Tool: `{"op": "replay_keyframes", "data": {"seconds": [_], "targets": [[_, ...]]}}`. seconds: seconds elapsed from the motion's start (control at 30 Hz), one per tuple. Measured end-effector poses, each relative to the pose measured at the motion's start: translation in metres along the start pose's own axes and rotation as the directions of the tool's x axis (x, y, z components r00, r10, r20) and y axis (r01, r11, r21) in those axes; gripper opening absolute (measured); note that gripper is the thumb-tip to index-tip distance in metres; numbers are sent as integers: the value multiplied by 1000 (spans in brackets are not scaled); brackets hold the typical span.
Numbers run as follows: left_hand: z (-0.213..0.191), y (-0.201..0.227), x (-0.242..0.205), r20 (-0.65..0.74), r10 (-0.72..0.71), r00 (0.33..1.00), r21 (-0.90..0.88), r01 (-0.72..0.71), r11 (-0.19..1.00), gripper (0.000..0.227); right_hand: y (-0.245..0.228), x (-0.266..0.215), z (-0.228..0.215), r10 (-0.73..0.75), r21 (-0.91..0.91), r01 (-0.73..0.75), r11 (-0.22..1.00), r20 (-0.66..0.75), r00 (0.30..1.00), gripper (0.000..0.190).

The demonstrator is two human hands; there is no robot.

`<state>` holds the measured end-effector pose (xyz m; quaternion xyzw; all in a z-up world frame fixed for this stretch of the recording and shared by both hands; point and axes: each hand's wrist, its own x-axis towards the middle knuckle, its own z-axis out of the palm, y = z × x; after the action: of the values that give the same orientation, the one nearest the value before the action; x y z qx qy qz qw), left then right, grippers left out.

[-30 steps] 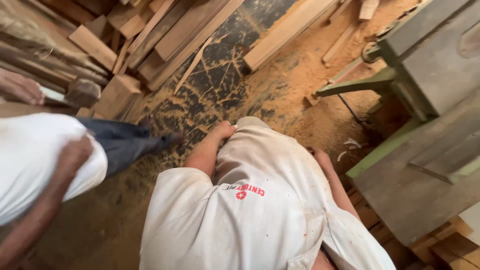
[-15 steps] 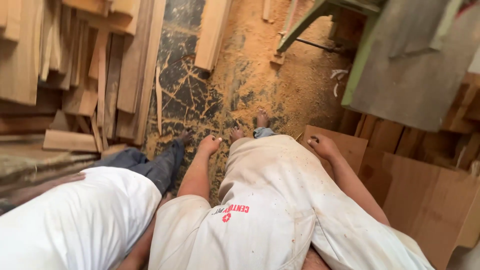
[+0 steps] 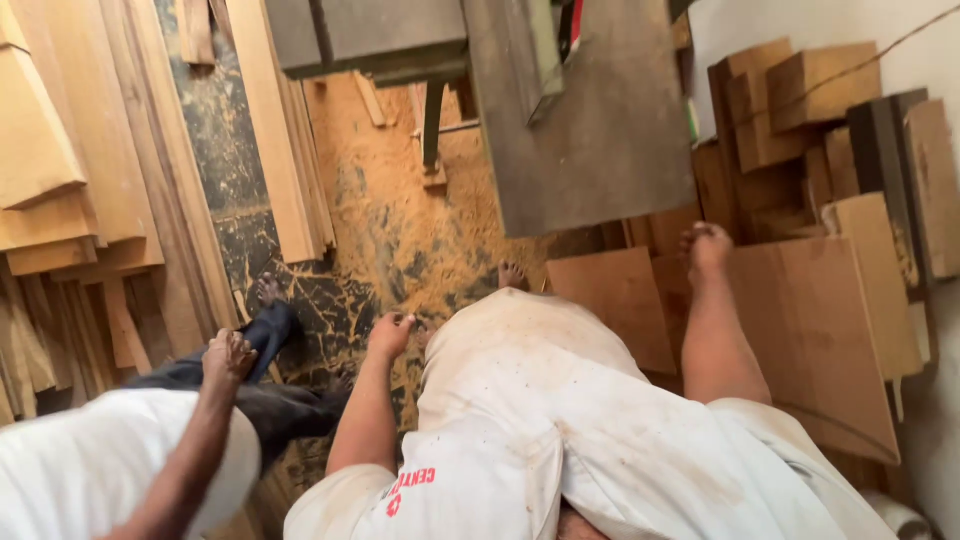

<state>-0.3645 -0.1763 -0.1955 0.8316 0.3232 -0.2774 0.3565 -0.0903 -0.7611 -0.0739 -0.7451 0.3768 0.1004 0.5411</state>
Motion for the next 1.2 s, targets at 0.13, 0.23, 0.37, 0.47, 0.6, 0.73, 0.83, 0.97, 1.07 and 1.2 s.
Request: {"op": "replay_keyframes", "data": {"seconds": [0.13,0.23,0.37,0.47,0.6,0.73,0.83,0.97,1.07,1.2], "targets": [[27,36,-4,-66,5,998,-64,-9,998,57,-91,29,5,-121,-12,121,993,-78,990,26],[25,74,-29,-64,-53,997,-93,46,995,56,-64,142,21,-486,-107,483,869,-6,874,29],[39,69,-52,-36,-125,991,-162,118,980,55,-86,165,46,-719,-422,735,531,235,654,33],[51,44,-63,-64,-173,983,-186,159,970,55,-106,136,58,-527,-358,571,739,221,821,38],[74,4,-67,-45,-264,963,-110,258,960,58,-109,132,56,-441,-241,472,848,172,881,38],[60,14,-70,19,-310,951,-70,310,948,59,-98,152,46,-422,-254,467,847,213,881,35],[48,33,-61,28,-274,961,-134,275,952,58,-78,147,37,-391,-94,407,908,153,907,35],[62,23,-31,45,-171,984,-240,177,954,62,-33,94,22,-157,98,157,983,-8,987,33],[53,1,-17,385,43,922,-76,-15,997,49,16,35,26,-80,-152,72,986,-44,996,30],[-87,61,-89,216,231,949,-109,-212,971,33,182,30,12,174,-573,85,815,381,908,30]]}}
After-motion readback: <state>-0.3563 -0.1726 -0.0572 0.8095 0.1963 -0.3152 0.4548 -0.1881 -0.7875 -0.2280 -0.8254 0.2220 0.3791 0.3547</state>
